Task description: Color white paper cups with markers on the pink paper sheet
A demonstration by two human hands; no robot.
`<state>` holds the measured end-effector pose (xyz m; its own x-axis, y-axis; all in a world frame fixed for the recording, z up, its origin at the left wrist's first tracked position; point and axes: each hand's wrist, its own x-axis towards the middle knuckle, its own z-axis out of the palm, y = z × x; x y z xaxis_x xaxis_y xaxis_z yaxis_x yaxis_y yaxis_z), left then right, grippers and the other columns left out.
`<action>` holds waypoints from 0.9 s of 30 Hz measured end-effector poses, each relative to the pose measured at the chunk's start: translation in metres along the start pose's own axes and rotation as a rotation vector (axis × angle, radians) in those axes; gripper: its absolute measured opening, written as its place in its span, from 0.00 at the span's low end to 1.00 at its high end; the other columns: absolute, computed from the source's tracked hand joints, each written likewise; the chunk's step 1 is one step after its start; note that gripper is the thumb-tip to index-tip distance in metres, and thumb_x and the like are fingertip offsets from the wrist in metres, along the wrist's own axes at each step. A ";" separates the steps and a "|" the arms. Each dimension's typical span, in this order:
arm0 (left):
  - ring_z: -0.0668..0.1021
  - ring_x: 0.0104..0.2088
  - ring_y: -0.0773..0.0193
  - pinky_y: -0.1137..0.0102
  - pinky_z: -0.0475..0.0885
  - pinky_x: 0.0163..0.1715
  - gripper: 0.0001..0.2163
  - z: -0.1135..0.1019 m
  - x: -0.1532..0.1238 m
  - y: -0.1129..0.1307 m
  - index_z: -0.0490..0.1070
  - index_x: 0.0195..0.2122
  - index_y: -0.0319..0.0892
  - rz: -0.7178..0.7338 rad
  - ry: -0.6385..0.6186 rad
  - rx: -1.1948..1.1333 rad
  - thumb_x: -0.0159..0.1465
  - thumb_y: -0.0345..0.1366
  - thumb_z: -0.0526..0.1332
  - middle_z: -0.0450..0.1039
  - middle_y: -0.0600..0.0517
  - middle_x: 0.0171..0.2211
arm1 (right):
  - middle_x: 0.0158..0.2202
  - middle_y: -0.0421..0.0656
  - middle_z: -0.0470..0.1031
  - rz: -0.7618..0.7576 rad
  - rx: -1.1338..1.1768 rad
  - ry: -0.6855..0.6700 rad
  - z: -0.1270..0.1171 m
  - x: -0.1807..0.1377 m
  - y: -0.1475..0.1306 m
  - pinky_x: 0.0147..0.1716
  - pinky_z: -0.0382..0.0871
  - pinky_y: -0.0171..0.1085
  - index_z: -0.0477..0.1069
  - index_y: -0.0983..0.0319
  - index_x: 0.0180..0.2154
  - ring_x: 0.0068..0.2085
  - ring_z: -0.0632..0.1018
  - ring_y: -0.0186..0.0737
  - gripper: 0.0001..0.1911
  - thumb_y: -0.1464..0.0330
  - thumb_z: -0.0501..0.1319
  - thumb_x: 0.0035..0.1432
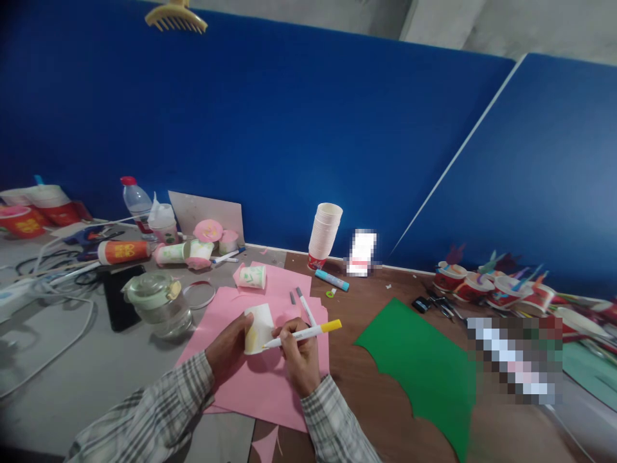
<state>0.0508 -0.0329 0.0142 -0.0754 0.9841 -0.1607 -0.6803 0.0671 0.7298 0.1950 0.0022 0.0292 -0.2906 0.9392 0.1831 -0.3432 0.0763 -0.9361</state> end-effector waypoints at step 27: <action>0.72 0.24 0.55 0.63 0.65 0.23 0.24 0.007 -0.001 0.007 0.67 0.36 0.37 0.076 0.065 0.097 0.41 0.45 0.68 0.71 0.47 0.24 | 0.14 0.34 0.65 -0.054 -0.119 0.010 0.000 -0.001 0.003 0.13 0.57 0.28 0.70 0.61 0.22 0.14 0.63 0.30 0.12 0.60 0.61 0.48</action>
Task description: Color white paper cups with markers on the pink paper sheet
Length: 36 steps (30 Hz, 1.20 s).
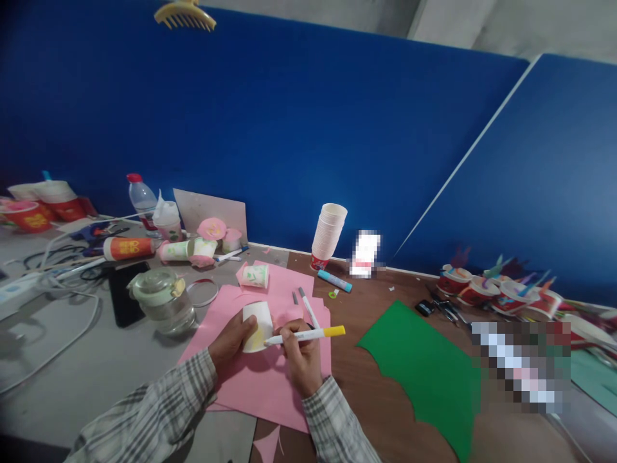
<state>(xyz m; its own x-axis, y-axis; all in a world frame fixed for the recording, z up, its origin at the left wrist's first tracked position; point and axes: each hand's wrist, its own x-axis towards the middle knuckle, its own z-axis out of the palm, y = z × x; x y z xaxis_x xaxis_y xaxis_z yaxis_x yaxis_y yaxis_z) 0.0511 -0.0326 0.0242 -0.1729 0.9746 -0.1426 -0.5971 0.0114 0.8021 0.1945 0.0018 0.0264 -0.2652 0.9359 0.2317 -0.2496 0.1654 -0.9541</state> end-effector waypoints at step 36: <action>0.73 0.29 0.54 0.63 0.69 0.28 0.13 -0.003 0.001 -0.002 0.70 0.34 0.38 0.042 0.095 -0.091 0.52 0.43 0.60 0.71 0.47 0.27 | 0.13 0.33 0.63 -0.154 -0.157 0.028 0.003 -0.001 -0.004 0.14 0.59 0.29 0.69 0.61 0.22 0.15 0.64 0.32 0.12 0.61 0.57 0.52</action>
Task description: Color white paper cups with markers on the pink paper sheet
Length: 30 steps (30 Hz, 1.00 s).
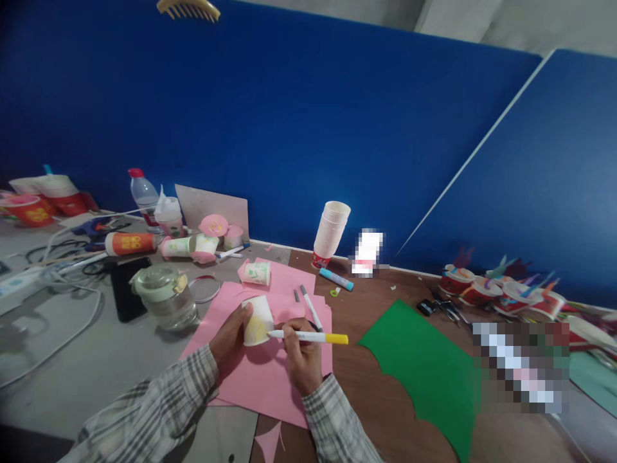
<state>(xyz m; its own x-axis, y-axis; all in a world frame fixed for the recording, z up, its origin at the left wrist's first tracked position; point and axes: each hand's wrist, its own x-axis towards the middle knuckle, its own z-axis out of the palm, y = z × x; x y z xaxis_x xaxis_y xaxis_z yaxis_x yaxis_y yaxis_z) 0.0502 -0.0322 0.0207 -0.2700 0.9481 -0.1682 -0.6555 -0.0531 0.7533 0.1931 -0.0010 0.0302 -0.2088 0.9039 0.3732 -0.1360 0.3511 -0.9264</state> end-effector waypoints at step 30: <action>0.70 0.23 0.60 0.67 0.65 0.22 0.16 0.003 -0.001 0.004 0.69 0.35 0.39 0.021 0.028 0.032 0.49 0.44 0.63 0.66 0.52 0.23 | 0.21 0.38 0.73 -0.071 -0.117 -0.042 -0.002 -0.003 0.006 0.20 0.65 0.32 0.71 0.60 0.25 0.20 0.70 0.35 0.10 0.64 0.56 0.54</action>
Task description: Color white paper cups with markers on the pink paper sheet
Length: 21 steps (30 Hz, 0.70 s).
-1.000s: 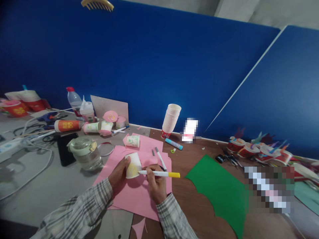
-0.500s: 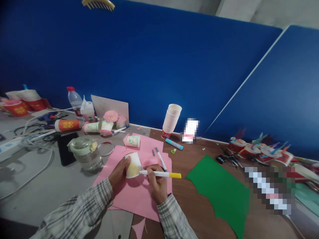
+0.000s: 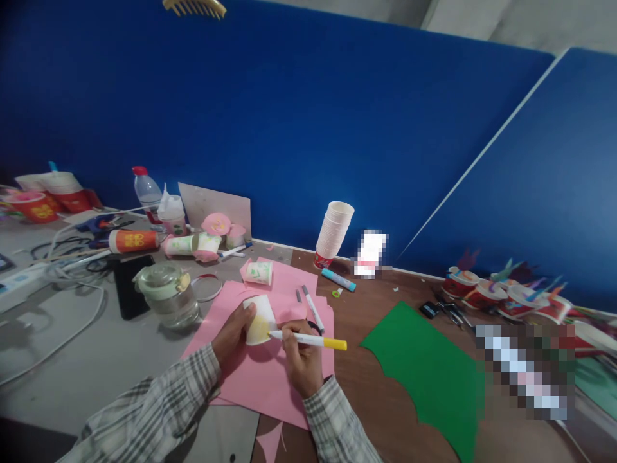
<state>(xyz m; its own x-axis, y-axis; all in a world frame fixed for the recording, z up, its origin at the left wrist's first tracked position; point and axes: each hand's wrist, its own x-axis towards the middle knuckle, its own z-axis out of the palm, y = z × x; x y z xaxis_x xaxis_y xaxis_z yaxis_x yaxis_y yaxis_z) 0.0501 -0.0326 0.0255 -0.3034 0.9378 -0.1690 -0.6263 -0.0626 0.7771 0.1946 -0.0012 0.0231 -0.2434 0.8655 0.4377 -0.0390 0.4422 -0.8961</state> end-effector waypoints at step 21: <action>0.70 0.22 0.61 0.67 0.65 0.21 0.21 -0.002 0.002 -0.002 0.67 0.38 0.39 -0.005 0.045 0.041 0.45 0.44 0.66 0.67 0.52 0.23 | 0.24 0.40 0.73 0.004 -0.012 -0.080 -0.001 -0.003 0.005 0.25 0.68 0.34 0.72 0.61 0.26 0.26 0.74 0.39 0.09 0.64 0.57 0.53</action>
<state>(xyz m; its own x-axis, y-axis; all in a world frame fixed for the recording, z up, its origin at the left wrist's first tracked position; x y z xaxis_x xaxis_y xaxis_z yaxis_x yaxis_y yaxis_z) 0.0489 -0.0312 0.0222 -0.3328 0.9218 -0.1990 -0.5981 -0.0432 0.8002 0.1959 -0.0010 0.0172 -0.3203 0.8459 0.4265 -0.0266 0.4420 -0.8966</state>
